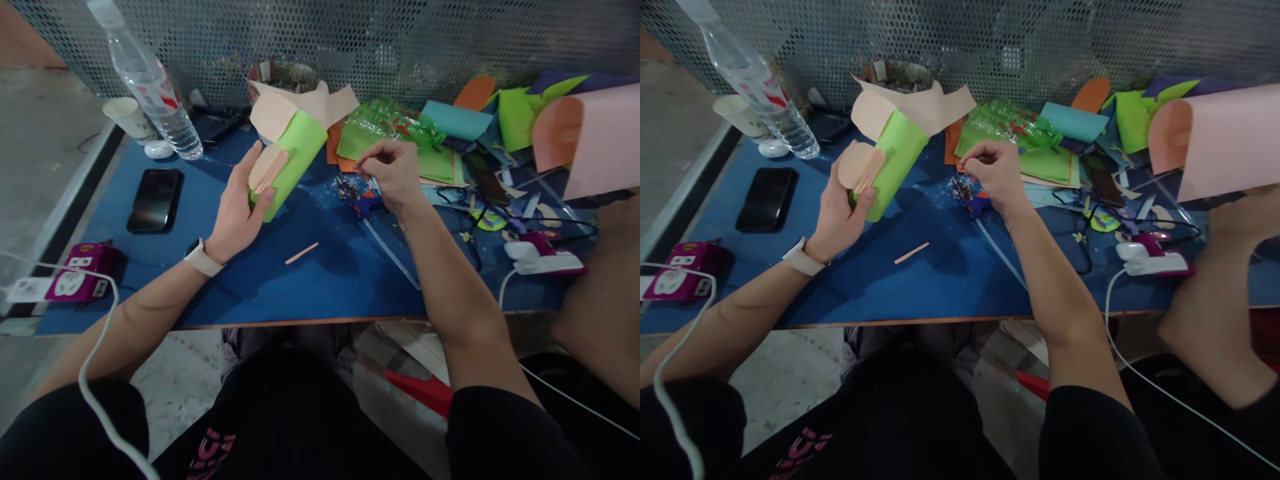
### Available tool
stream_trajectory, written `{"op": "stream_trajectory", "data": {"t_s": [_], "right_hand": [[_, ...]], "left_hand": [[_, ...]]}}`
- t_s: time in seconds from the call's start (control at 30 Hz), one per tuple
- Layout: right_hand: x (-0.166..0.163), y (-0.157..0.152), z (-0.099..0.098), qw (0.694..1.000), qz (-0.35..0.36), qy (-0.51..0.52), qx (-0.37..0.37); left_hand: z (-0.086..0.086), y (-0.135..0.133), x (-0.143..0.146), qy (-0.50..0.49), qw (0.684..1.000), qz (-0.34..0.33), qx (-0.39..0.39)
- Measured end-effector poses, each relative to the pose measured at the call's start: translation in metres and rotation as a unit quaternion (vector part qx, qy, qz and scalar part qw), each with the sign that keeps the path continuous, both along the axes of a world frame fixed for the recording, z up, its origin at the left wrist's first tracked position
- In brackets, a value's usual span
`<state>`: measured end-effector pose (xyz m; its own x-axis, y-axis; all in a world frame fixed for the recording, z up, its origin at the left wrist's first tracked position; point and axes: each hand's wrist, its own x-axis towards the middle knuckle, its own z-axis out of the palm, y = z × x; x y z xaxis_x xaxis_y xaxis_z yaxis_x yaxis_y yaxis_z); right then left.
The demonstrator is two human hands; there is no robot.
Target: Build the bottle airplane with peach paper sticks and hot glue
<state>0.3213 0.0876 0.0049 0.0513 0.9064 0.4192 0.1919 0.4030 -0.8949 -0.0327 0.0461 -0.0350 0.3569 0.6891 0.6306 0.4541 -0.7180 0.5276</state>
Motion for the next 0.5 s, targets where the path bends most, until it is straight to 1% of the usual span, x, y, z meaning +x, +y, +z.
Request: {"op": "stream_trajectory", "data": {"t_s": [0.07,0.2,0.37,0.5], "right_hand": [[-0.0007,-0.0022,0.002,1.0,-0.001,-0.003,0.002],[-0.0011,-0.005,0.0055,0.999,0.008,-0.029,-0.026],[0.0015,-0.0008,0.003,0.997,0.026,-0.033,-0.068],[0.0032,0.0013,0.0009,0.996,0.045,-0.014,-0.073]], "left_hand": [[0.0015,-0.0014,0.0013,-0.005,1.0,0.003,-0.003],[0.0041,-0.0033,0.004,-0.014,1.0,0.006,-0.002],[0.0063,-0.0036,0.0049,-0.022,1.0,0.008,-0.005],[0.0052,-0.0026,0.0039,-0.012,1.0,0.001,-0.003]]}}
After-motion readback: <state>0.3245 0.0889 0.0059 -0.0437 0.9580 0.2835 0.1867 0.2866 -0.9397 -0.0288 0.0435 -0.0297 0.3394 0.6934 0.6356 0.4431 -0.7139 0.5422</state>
